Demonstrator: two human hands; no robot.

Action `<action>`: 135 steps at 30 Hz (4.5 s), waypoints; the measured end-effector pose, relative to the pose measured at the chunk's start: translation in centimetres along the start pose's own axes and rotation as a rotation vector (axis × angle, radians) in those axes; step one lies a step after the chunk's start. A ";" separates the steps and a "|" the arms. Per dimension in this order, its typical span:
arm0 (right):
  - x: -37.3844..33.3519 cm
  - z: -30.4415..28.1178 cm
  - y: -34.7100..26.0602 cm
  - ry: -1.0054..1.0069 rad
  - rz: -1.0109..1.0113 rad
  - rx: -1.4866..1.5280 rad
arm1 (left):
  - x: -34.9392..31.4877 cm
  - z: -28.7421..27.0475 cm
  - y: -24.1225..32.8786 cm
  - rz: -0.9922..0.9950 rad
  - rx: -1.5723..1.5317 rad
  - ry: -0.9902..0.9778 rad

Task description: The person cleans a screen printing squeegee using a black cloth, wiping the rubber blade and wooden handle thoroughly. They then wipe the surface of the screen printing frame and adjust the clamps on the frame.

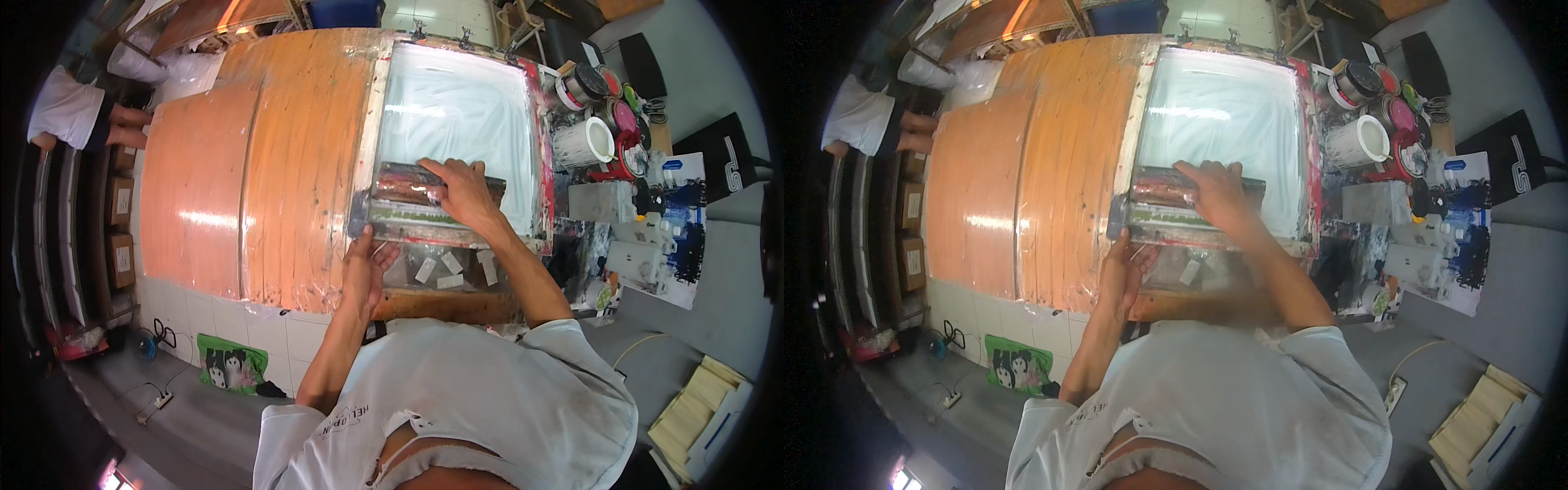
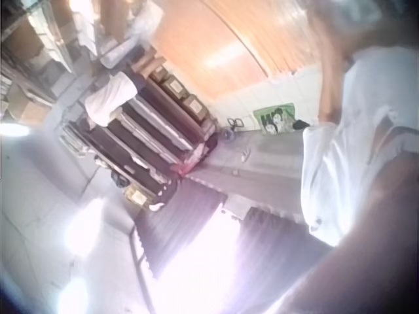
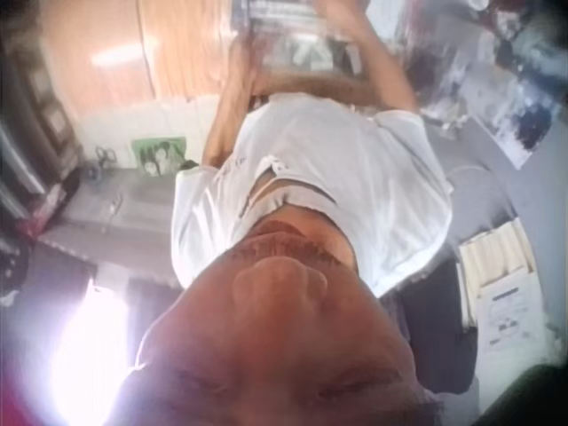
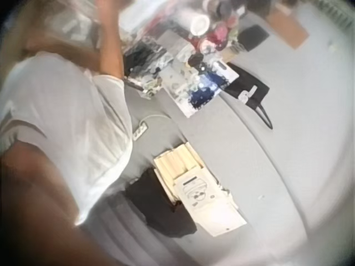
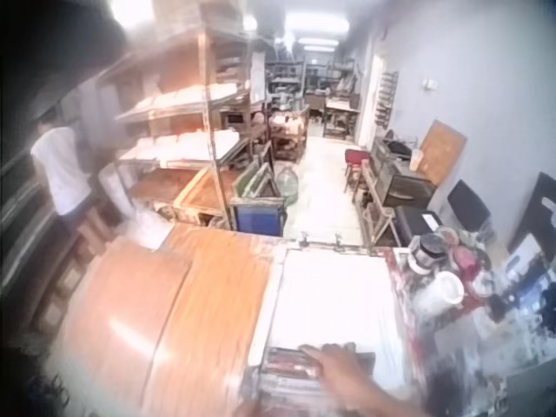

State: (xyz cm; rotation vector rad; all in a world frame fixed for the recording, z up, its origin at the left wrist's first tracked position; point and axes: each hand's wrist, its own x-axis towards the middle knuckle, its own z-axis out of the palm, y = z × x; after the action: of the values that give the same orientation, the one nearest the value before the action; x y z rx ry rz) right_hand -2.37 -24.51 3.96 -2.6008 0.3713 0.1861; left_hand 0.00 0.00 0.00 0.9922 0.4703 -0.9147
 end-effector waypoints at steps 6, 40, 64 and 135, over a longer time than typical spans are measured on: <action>8.8 -2.1 5.3 0.234 -0.054 -0.010 | -0.4 0.9 0.6 -0.006 0.015 0.075; 22.1 -9.3 14.6 0.509 -0.022 -0.120 | -0.7 1.4 0.7 0.051 0.016 0.120; -1.9 -3.1 8.8 0.173 -0.050 0.046 | -1.0 1.4 0.8 0.019 -0.003 0.047; 12.2 -7.3 13.9 -0.065 -0.115 0.127 | 0.8 0.0 -0.7 -0.020 -0.044 0.154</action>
State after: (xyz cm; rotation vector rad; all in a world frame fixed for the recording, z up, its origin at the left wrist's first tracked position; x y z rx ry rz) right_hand 5.60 -42.58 1.43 -2.4756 0.2027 0.2005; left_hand -0.16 -0.49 -0.98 1.0233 0.6290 -0.8453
